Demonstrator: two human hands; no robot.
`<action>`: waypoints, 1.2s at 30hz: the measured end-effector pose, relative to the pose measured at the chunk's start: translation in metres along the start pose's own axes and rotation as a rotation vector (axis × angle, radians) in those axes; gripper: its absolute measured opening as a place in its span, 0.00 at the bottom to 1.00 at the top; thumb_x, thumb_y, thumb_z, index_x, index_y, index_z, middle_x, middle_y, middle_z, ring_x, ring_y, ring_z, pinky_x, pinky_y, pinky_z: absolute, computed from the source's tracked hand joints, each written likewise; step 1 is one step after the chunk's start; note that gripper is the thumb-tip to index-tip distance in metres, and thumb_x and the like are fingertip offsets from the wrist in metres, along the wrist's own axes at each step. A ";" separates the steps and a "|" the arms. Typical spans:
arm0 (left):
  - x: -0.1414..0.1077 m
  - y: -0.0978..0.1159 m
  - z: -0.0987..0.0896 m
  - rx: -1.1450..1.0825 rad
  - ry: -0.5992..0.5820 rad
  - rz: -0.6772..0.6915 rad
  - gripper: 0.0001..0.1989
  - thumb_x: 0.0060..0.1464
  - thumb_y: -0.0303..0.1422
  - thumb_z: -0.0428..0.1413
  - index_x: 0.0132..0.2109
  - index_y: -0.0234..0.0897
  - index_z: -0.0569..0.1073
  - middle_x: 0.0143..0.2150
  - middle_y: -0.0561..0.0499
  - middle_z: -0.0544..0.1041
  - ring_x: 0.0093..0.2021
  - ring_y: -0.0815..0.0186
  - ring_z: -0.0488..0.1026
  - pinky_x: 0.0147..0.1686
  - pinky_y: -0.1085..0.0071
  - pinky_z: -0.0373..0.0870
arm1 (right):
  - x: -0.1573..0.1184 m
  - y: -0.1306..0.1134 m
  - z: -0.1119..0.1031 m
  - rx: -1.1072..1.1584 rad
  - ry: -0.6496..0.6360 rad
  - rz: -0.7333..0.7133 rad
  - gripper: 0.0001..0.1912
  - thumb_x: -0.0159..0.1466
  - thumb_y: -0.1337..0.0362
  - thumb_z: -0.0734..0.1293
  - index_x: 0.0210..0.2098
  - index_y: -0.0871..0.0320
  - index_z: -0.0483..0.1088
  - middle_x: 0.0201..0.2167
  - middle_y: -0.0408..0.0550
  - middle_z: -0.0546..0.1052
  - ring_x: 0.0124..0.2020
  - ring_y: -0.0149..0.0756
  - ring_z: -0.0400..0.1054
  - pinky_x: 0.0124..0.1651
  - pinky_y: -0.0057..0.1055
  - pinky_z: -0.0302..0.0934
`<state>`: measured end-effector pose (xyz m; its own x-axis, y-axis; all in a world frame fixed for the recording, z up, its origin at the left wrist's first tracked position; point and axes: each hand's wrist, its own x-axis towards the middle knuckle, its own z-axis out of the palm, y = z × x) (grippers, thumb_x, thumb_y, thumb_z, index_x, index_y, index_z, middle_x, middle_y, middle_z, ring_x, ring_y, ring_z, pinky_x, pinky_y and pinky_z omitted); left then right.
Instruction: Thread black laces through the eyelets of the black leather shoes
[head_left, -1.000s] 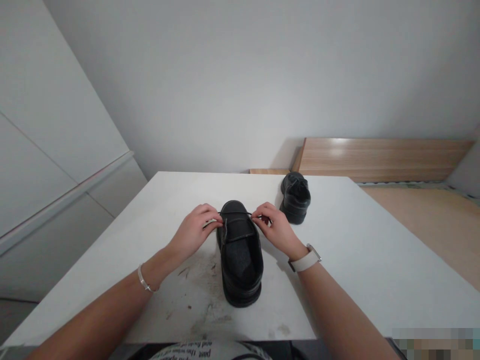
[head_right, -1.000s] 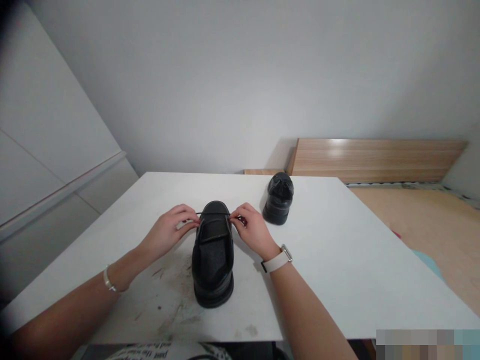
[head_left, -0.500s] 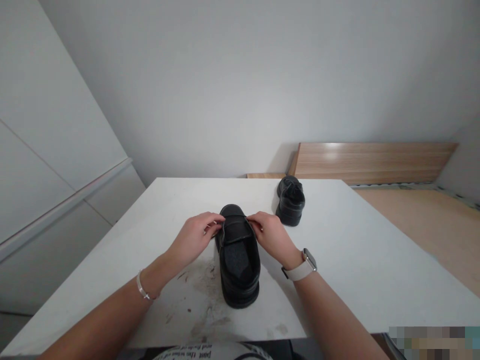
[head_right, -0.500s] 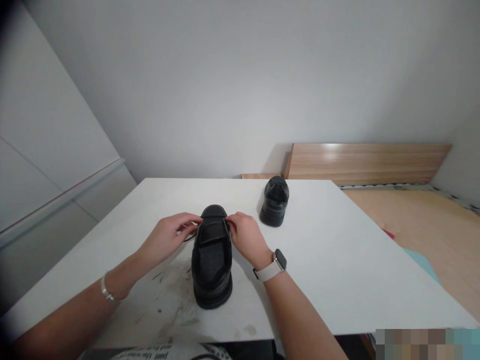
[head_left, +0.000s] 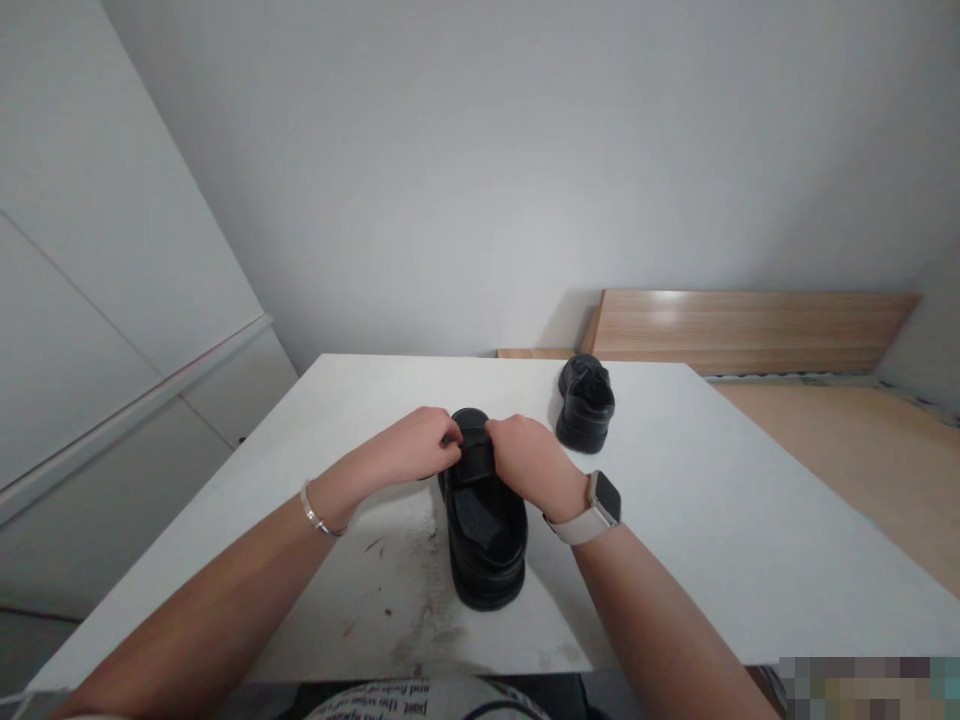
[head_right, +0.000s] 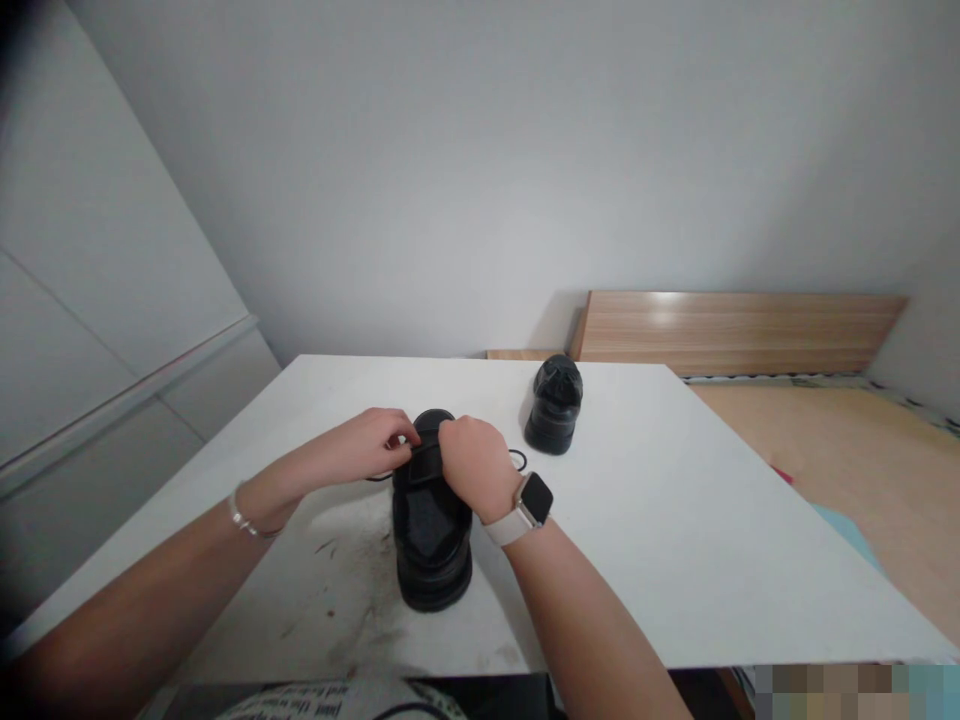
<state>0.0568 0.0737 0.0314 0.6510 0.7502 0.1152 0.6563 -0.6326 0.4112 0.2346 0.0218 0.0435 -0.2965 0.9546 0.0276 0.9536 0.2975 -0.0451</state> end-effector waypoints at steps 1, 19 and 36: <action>0.003 -0.001 -0.001 0.002 -0.023 0.000 0.11 0.44 0.24 0.52 0.28 0.38 0.80 0.25 0.49 0.78 0.25 0.64 0.72 0.27 0.72 0.64 | 0.001 -0.002 0.000 -0.009 0.005 0.009 0.14 0.67 0.76 0.57 0.40 0.64 0.74 0.37 0.62 0.79 0.40 0.48 0.77 0.37 0.33 0.64; -0.011 0.030 -0.018 -0.463 0.375 -0.021 0.09 0.57 0.36 0.58 0.37 0.36 0.79 0.35 0.48 0.82 0.35 0.62 0.78 0.37 0.68 0.73 | -0.002 -0.007 0.011 1.233 0.471 -0.022 0.05 0.65 0.61 0.66 0.35 0.56 0.68 0.28 0.42 0.75 0.27 0.31 0.70 0.32 0.28 0.65; -0.016 -0.010 -0.012 -0.392 0.349 -0.152 0.15 0.64 0.39 0.46 0.51 0.36 0.70 0.39 0.45 0.81 0.42 0.61 0.80 0.47 0.63 0.76 | -0.005 -0.024 0.025 0.942 0.753 -0.085 0.05 0.65 0.70 0.65 0.38 0.57 0.74 0.35 0.46 0.77 0.35 0.32 0.72 0.39 0.28 0.67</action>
<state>0.0352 0.0699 0.0360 0.3508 0.8892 0.2937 0.4983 -0.4428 0.7454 0.2125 0.0099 0.0197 0.0468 0.7784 0.6260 0.4279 0.5506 -0.7167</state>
